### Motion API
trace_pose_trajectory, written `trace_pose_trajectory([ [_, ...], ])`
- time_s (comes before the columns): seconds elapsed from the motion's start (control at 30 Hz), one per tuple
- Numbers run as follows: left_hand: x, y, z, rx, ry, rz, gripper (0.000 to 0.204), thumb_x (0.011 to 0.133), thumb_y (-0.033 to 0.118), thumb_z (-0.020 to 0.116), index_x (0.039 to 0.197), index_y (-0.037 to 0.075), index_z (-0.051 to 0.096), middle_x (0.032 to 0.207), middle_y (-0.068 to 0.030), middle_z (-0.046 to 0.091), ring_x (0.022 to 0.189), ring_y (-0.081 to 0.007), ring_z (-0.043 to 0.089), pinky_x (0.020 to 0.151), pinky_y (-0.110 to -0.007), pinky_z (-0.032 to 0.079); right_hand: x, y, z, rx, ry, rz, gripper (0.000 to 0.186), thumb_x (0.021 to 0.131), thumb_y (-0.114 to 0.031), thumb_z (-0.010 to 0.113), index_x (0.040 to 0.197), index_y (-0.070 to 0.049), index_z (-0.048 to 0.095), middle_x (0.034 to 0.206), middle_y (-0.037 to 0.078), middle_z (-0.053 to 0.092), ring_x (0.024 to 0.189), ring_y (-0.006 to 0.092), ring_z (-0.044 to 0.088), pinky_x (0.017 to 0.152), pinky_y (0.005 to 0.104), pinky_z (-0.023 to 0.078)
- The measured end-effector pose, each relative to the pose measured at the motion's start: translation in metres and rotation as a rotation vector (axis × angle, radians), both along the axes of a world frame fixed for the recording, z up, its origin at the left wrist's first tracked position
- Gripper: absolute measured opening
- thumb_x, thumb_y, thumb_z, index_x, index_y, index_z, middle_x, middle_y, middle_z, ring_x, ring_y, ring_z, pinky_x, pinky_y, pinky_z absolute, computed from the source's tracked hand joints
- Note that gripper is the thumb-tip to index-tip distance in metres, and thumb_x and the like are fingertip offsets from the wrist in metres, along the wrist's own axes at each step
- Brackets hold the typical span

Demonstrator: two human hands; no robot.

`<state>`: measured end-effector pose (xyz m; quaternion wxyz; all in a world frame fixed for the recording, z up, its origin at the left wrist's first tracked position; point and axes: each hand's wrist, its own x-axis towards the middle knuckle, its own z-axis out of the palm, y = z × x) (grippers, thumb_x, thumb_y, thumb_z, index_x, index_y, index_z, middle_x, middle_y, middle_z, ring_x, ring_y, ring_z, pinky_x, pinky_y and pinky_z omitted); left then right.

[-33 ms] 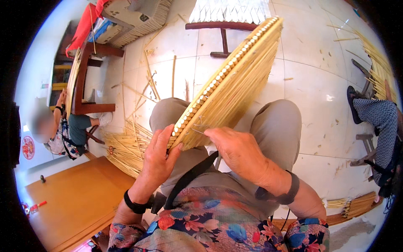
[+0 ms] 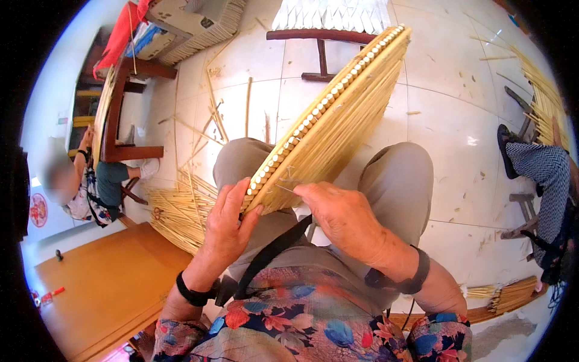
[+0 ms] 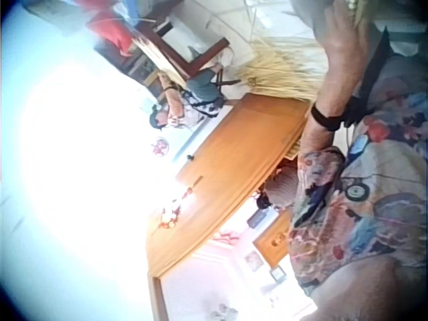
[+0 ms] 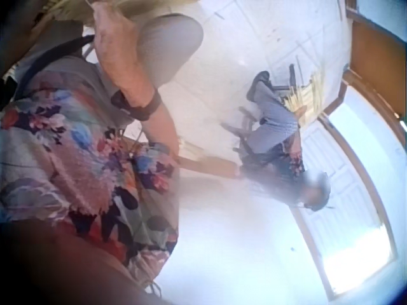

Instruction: The person weaves thin bamboo strips into a flat panel using a needle-like tool and white thread. They repeatedly pass the needle through the strip edges to secure the weave, rotating the panel as needed.

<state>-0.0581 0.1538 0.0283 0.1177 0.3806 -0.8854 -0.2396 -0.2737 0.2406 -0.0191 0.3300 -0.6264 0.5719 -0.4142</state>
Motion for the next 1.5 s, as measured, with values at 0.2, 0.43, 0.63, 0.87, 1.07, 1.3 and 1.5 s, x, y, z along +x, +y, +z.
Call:
trace_pose_trajectory([
  [0.2,0.002,0.014,-0.008,-0.037,0.072,-0.075,0.054,0.078,0.005,0.076,0.125,-0.004,0.052,0.100,-0.0181,0.060,0.081,-0.0352,0.064,0.065,-0.040,0.054,0.002,0.022,-0.004,0.100,0.062,0.001,0.025,0.089,-0.002,0.058,0.113,-0.007,0.061,0.084,0.013,0.064,0.075,0.0330,0.065,0.062,0.0398,0.053],
  [0.43,0.001,0.026,-0.008,-0.092,0.074,-0.118,0.055,0.076,0.006,0.076,0.124,-0.008,0.053,0.095,-0.0157,0.058,0.079,-0.0313,0.064,0.064,-0.037,0.055,0.002,0.039,-0.001,0.162,-0.019,0.032,0.043,0.083,0.007,0.057,0.123,-0.008,0.061,0.075,0.011,0.058,0.066,0.0265,0.062,0.058,0.0357,0.050],
  [0.63,0.004,0.024,-0.010,-0.059,0.089,-0.134,0.061,0.075,0.005,0.079,0.128,-0.006,0.052,0.102,-0.0187,0.060,0.083,-0.0338,0.065,0.066,-0.039,0.055,-0.001,0.035,-0.001,0.158,0.017,0.078,0.053,0.082,0.009,0.056,0.132,-0.010,0.058,0.078,0.013,0.059,0.066,0.0280,0.061,0.059,0.0364,0.050],
  [0.87,0.003,0.021,-0.008,-0.034,0.079,-0.101,0.060,0.075,0.004,0.078,0.128,-0.005,0.052,0.102,-0.0182,0.060,0.082,-0.0346,0.065,0.065,-0.039,0.055,-0.004,0.026,0.002,0.172,-0.012,0.117,0.055,0.083,0.009,0.053,0.133,-0.012,0.057,0.080,0.014,0.060,0.069,0.0291,0.063,0.060,0.0364,0.051],
  [1.07,0.005,0.018,-0.009,-0.037,0.097,-0.103,0.060,0.074,0.004,0.078,0.128,-0.004,0.053,0.102,-0.0181,0.060,0.082,-0.0343,0.065,0.065,-0.039,0.055,-0.004,0.025,-0.010,0.180,-0.031,0.116,0.058,0.082,0.010,0.054,0.134,-0.016,0.057,0.081,0.013,0.060,0.068,0.0257,0.063,0.060,0.0340,0.051],
  [1.3,0.005,0.019,-0.010,-0.068,0.071,-0.107,0.061,0.073,0.004,0.079,0.128,-0.005,0.052,0.102,-0.0179,0.060,0.081,-0.0336,0.065,0.064,-0.039,0.054,-0.002,0.025,-0.008,0.215,-0.075,0.115,0.061,0.079,0.012,0.053,0.133,-0.016,0.058,0.081,0.012,0.060,0.068,0.0227,0.063,0.060,0.0331,0.051],
  [1.5,0.004,0.022,-0.011,-0.109,0.062,-0.117,0.063,0.072,0.005,0.080,0.127,-0.005,0.052,0.100,-0.0170,0.061,0.080,-0.0325,0.065,0.063,-0.038,0.054,-0.003,0.027,-0.001,0.173,-0.036,0.089,0.056,0.081,0.012,0.054,0.131,-0.013,0.060,0.080,0.011,0.059,0.066,0.0206,0.062,0.059,0.0314,0.051],
])
